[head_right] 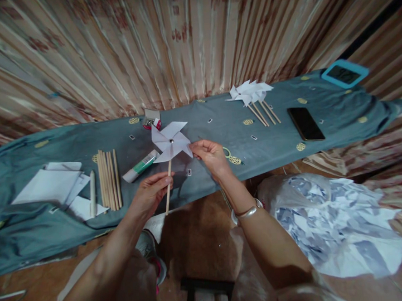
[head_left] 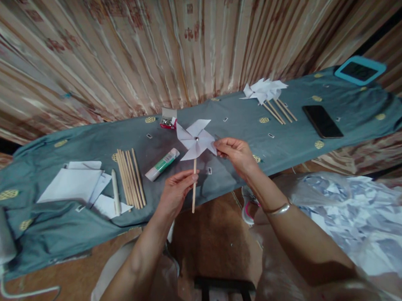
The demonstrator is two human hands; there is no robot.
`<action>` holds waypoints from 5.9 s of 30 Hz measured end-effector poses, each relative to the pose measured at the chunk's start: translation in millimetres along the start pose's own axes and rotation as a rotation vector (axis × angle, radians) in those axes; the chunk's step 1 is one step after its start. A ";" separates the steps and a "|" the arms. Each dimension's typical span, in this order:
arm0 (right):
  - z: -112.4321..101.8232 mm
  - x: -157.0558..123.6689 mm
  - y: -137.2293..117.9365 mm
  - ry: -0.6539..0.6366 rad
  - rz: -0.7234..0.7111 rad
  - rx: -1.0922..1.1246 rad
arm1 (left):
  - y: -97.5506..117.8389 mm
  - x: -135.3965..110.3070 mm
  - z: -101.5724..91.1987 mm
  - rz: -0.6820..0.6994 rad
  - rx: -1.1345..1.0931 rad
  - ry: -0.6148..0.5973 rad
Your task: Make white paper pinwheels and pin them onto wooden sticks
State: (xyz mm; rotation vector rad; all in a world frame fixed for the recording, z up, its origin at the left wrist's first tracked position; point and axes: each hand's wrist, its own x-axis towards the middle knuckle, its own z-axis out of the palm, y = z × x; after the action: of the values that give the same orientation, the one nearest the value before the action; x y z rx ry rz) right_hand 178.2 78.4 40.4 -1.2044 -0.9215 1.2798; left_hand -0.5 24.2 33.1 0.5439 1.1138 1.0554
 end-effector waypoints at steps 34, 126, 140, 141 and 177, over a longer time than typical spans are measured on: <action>18.6 -18.2 6.1 -0.110 0.161 0.130 | -9.7 7.9 -1.5 0.097 0.018 0.030; -3.6 -6.0 -3.2 -0.030 0.146 0.156 | -8.3 -0.7 3.6 -0.007 -0.022 -0.034; 6.1 -17.5 -2.3 -0.093 0.139 0.059 | -15.4 8.3 -1.2 0.104 0.000 0.031; 7.1 -18.3 -2.0 -0.106 0.144 0.056 | -15.5 8.6 -1.3 0.107 -0.001 0.035; 34.3 -32.4 11.9 -0.191 0.010 -0.117 | -15.0 7.1 -2.2 0.180 0.054 0.018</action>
State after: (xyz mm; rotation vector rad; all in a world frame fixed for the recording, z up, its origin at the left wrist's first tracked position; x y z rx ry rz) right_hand 138.7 49.9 39.0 -1.1926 -1.1434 1.3824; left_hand 4.0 23.7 17.0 0.6891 1.1272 1.1897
